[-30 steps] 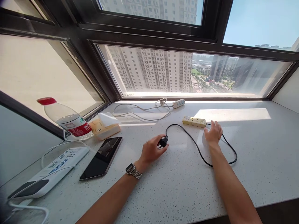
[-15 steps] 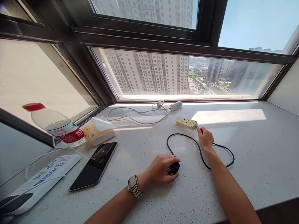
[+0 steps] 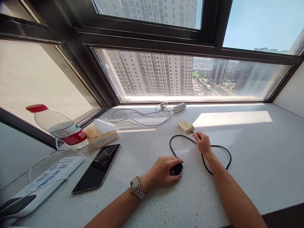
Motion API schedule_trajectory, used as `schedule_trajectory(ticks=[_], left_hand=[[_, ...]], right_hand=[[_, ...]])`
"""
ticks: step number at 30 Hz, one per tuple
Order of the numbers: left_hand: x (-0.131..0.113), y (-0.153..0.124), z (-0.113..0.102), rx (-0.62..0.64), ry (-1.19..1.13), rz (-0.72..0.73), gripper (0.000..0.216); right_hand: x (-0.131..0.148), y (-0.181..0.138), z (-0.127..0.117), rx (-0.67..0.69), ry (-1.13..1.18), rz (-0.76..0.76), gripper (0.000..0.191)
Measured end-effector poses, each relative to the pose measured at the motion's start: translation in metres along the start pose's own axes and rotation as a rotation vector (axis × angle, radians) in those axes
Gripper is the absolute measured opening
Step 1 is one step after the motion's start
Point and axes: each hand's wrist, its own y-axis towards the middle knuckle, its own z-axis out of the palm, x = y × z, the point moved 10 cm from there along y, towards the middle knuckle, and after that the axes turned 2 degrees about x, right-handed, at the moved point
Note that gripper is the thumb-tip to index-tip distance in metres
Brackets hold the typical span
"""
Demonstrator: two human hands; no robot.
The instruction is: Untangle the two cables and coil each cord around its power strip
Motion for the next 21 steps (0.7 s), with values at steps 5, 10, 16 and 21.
schedule_trajectory(ticks=[5,10,16,21], left_hand=[[-0.006,0.0,0.002,0.026,0.047,0.03,0.03],[-0.005,0.0,-0.001,0.037,0.036,0.013,0.029],[0.005,0.0,-0.001,0.018,-0.04,-0.046,0.039],[0.046,-0.004,-0.016,-0.165,-0.14,-0.337,0.045]], right_hand=[[0.028,-0.017,0.025,0.127,0.12,-0.112,0.049],[0.046,-0.033,0.049,0.317,0.192,-0.228,0.034],[0.053,-0.039,0.055,0.341,0.207,-0.267,0.033],[0.061,-0.044,0.057,0.332,0.253,-0.295,0.036]])
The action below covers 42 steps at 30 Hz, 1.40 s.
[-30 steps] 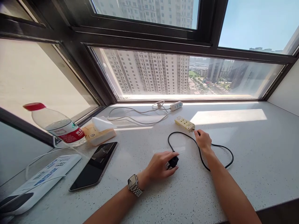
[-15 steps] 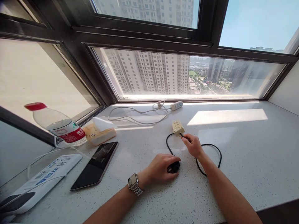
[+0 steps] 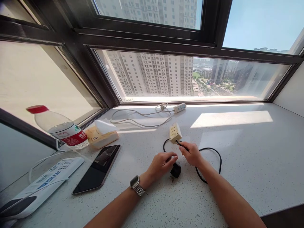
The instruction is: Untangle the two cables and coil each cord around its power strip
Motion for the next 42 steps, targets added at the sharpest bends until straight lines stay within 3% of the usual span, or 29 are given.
schedule_trajectory(ticks=[4,9,14,18,21,26,28,32,35,38,40,42], left_hand=[[0.025,0.007,-0.019,-0.159,-0.221,-0.13,0.053],[0.04,0.009,-0.026,-0.228,-0.461,-0.199,0.062],[0.044,0.0,-0.012,-0.213,-0.942,-0.368,0.063],[0.032,-0.004,0.006,-0.141,-1.314,-0.434,0.054],[0.029,-0.004,0.017,-0.102,-1.441,-0.45,0.054],[0.035,0.0,0.02,-0.149,-1.518,-0.418,0.056],[0.037,0.002,0.015,-0.168,-1.407,-0.379,0.055],[0.023,0.006,-0.002,-0.084,-0.894,-0.169,0.057],[-0.007,0.003,0.0,0.126,-0.525,0.07,0.054],[-0.028,-0.011,0.013,0.353,-0.189,0.289,0.069],[-0.028,-0.018,0.015,0.403,-0.054,0.33,0.074],[-0.023,-0.021,0.015,0.4,0.057,0.325,0.065]], right_hand=[[0.011,-0.004,0.013,0.079,0.019,-0.023,0.035],[0.027,-0.01,0.034,0.215,0.038,-0.09,0.049],[0.029,-0.008,0.028,0.13,-0.01,-0.137,0.043],[0.034,-0.008,0.022,0.08,0.033,-0.169,0.035],[0.044,-0.011,0.029,0.136,0.023,-0.208,0.032],[0.044,-0.015,0.047,0.23,-0.042,-0.177,0.028],[0.038,-0.015,0.049,0.231,-0.077,-0.144,0.027],[0.017,-0.008,0.03,0.116,-0.135,-0.036,0.04],[-0.018,-0.002,-0.01,-0.074,-0.273,0.201,0.047],[-0.049,-0.005,-0.06,-0.245,-0.386,0.41,0.053],[-0.065,-0.014,-0.095,-0.346,-0.448,0.517,0.052],[-0.079,-0.026,-0.13,-0.444,-0.509,0.619,0.047]])
